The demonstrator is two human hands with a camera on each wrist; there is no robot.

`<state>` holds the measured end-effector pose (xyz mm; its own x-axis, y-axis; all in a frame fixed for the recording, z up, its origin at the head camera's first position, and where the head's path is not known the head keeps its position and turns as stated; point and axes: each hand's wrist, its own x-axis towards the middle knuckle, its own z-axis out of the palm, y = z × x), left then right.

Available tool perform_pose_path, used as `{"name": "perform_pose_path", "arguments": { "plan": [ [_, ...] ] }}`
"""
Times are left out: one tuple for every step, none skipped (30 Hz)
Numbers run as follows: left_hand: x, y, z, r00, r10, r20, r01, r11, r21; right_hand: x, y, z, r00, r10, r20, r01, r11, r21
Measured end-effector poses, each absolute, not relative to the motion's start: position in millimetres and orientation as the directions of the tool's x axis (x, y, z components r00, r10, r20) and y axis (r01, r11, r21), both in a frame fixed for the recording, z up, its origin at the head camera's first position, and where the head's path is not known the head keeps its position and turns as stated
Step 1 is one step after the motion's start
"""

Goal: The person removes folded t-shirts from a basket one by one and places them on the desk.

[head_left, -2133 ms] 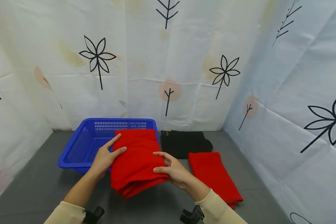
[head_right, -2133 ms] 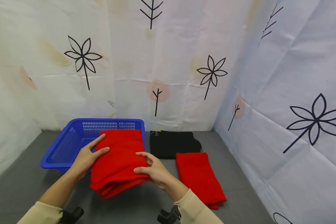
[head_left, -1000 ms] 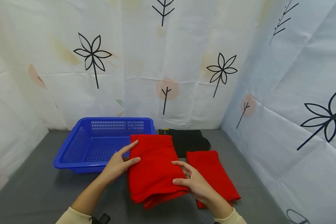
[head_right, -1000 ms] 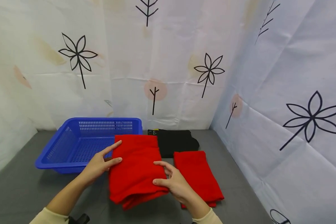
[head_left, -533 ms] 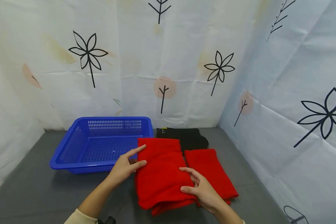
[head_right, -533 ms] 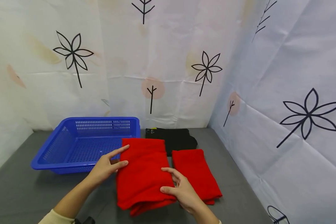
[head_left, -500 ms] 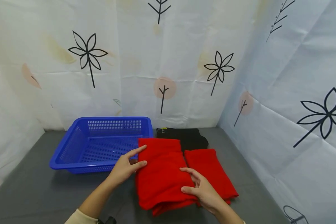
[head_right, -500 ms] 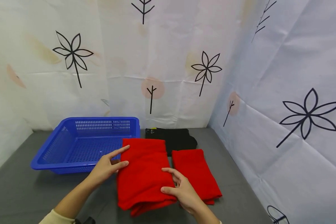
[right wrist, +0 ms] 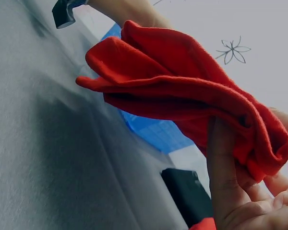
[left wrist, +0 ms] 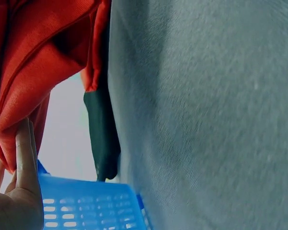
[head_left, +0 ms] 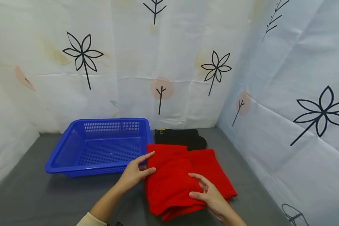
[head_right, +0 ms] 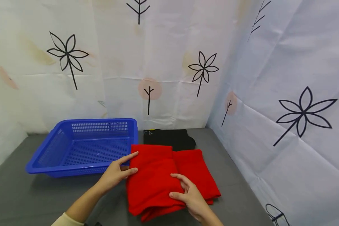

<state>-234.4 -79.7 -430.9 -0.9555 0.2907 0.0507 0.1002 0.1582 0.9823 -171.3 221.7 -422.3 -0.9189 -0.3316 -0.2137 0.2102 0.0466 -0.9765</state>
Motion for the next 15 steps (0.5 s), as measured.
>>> {"name": "perform_pose_path", "arguments": {
  "plan": [
    [-235, -79, -432, -0.953, 0.296, 0.060, 0.110, 0.154, 0.982, -171, 222, -424, -0.921, -0.323, -0.216, 0.211, 0.049, -0.976],
    [-235, -78, -433, -0.950, 0.303, 0.071, 0.122, 0.153, 0.981, -171, 223, -425, -0.924, -0.316, -0.217, 0.213, 0.049, -0.976],
    [-235, -77, -434, -0.948, 0.308, 0.081, 0.134, 0.156, 0.979, -171, 223, -426, -0.925, -0.310, -0.220, 0.215, 0.049, -0.975],
    [-235, -76, -434, -0.947, 0.310, 0.088, 0.144, 0.163, 0.976, -171, 224, -428, -0.927, -0.304, -0.221, 0.216, 0.049, -0.975],
    [-236, -75, -435, -0.945, 0.313, 0.095, 0.154, 0.170, 0.973, -171, 224, -429, -0.929, -0.298, -0.220, 0.215, 0.050, -0.975],
    [-236, -74, -436, -0.943, 0.314, 0.105, 0.168, 0.179, 0.969, -171, 225, -430, -0.930, -0.294, -0.220, 0.216, 0.048, -0.975],
    [-237, -72, -436, -0.943, 0.313, 0.111, 0.178, 0.195, 0.965, -171, 225, -431, -0.931, -0.289, -0.221, 0.218, 0.044, -0.975],
    [-237, -71, -437, -0.943, 0.312, 0.119, 0.191, 0.212, 0.958, -171, 226, -431, -0.933, -0.284, -0.221, 0.219, 0.041, -0.975],
    [-238, -70, -437, -0.942, 0.309, 0.127, 0.204, 0.231, 0.951, -171, 226, -432, -0.935, -0.279, -0.221, 0.218, 0.040, -0.975],
    [-238, -69, -438, -0.942, 0.306, 0.136, 0.216, 0.247, 0.945, -171, 227, -432, -0.936, -0.274, -0.220, 0.218, 0.040, -0.975],
    [-238, -67, -438, -0.942, 0.303, 0.145, 0.229, 0.262, 0.937, -171, 228, -433, -0.937, -0.270, -0.221, 0.218, 0.039, -0.975],
    [-239, -66, -438, -0.942, 0.297, 0.153, 0.239, 0.280, 0.930, -171, 228, -433, -0.937, -0.268, -0.223, 0.221, 0.038, -0.975],
    [-239, -64, -439, -0.944, 0.292, 0.155, 0.242, 0.293, 0.925, -171, 229, -433, -0.937, -0.267, -0.224, 0.223, 0.036, -0.974],
    [-239, -63, -439, -0.945, 0.286, 0.159, 0.248, 0.309, 0.918, -170, 230, -434, -0.937, -0.268, -0.226, 0.225, 0.035, -0.974],
    [-239, -61, -439, -0.947, 0.279, 0.159, 0.248, 0.320, 0.914, -170, 230, -434, -0.936, -0.269, -0.227, 0.225, 0.037, -0.974]
  ]
}}
